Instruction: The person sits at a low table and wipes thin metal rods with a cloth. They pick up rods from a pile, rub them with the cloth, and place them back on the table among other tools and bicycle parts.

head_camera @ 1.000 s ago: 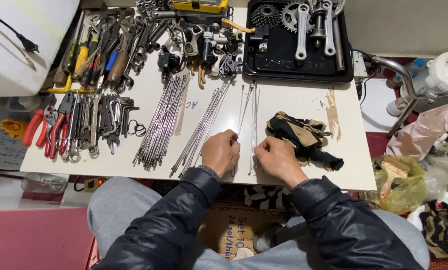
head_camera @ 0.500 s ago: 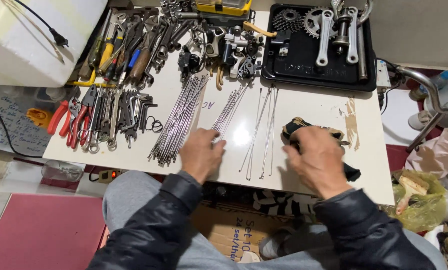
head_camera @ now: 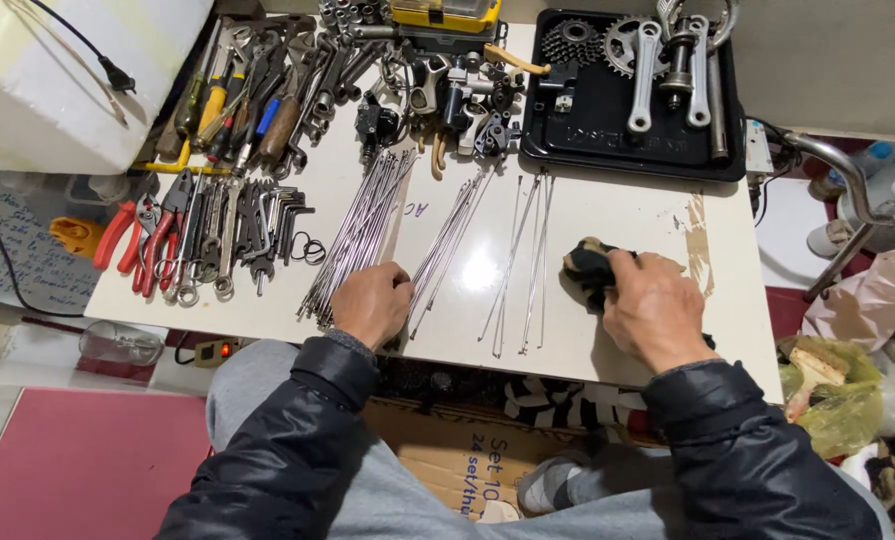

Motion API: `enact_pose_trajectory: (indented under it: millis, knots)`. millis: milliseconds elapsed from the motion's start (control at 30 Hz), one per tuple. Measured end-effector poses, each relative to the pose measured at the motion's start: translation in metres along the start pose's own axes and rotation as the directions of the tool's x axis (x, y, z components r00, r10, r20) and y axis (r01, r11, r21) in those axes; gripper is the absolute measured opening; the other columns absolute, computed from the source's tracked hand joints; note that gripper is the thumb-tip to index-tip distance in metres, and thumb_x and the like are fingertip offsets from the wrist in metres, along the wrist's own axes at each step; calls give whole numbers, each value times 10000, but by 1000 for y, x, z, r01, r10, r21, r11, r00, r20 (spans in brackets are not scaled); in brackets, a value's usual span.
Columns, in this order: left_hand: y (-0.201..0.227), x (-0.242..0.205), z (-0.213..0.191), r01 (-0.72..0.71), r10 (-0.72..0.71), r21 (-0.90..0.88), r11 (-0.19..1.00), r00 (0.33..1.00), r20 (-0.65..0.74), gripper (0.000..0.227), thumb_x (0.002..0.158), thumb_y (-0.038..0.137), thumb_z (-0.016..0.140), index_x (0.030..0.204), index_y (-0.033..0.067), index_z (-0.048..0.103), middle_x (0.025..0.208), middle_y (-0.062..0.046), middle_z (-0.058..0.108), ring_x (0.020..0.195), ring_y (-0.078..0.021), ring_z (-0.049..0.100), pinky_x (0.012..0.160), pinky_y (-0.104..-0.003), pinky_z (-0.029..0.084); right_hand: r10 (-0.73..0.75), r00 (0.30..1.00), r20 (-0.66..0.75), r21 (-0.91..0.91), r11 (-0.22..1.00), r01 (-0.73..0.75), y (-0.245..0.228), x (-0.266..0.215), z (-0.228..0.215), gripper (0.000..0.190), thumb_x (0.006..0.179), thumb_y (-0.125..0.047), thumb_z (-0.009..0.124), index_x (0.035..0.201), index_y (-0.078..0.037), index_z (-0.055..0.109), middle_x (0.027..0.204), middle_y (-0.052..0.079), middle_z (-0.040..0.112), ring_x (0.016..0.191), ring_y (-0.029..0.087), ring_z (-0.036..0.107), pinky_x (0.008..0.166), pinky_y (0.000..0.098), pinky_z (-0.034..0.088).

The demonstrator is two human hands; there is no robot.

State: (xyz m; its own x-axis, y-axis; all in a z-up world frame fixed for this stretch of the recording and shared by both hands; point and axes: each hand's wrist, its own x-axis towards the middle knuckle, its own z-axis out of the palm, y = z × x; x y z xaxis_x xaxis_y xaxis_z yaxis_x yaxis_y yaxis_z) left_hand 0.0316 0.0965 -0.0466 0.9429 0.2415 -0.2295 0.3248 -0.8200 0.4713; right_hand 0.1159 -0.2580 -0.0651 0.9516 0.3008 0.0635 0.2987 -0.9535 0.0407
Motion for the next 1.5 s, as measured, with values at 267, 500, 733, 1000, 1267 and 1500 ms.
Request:
enact_pose_trajectory:
  millis: [267, 500, 733, 1000, 1267, 1500]
  knots:
    - [-24, 14, 17, -26, 26, -48, 998, 1000, -15, 324, 975, 288, 535, 1167, 113, 729, 1057, -149, 745, 1072, -358, 703, 860, -466, 573, 286, 938, 195, 468, 814, -346, 1, -6, -87, 539, 841, -292, 648, 1369, -199, 593, 1181, 236, 678, 1153, 465, 633, 944, 610, 506]
    - [37, -46, -14, 300, -280, -586, 752, 951, 127, 209, 981, 189, 525, 1077, 82, 677, 847, -58, 696, 656, -143, 662, 639, -309, 537, 312, 922, 231, 972, -35, -232, 14, -8, -107, 342, 857, -26, 657, 1165, -84, 519, 1060, 87, 608, 940, 200, 596, 826, 298, 508]
    - [78, -68, 2, 229, -149, -750, 621, 973, 174, 251, 989, 187, 514, 1186, 56, 598, 1145, -122, 658, 655, -142, 639, 481, -241, 488, 220, 952, 214, 974, -123, -190, -7, -20, -135, 428, 843, 0, 584, 1246, -86, 468, 1189, 118, 561, 1052, 250, 579, 900, 385, 539]
    - [103, -37, 4, 271, -180, -615, 741, 962, 207, 341, 1023, 288, 484, 1305, 115, 562, 1242, -43, 650, 729, -114, 695, 787, -299, 599, 177, 937, 302, 953, -92, -289, -15, -28, -147, 446, 868, -37, 563, 1302, -53, 460, 1265, 156, 567, 1173, 299, 570, 1030, 452, 507]
    - [49, -15, 58, 32, -65, -344, 938, 994, -84, 338, 925, 293, 559, 1173, 65, 589, 1175, -116, 621, 1060, -267, 619, 909, -432, 515, 377, 912, 163, 987, -77, -144, 15, -22, -113, 272, 948, -50, 610, 1187, -89, 486, 1149, 82, 618, 993, 193, 613, 890, 367, 565]
    - [54, -5, 52, 8, -9, -73, 997, 1000, -24, 220, 989, 292, 614, 892, 110, 692, 949, -57, 637, 786, -257, 651, 664, -434, 529, 400, 857, 326, 738, 459, -494, -8, -27, -161, 512, 933, -241, 597, 1407, -116, 451, 1371, 114, 568, 1252, 292, 560, 1029, 535, 465]
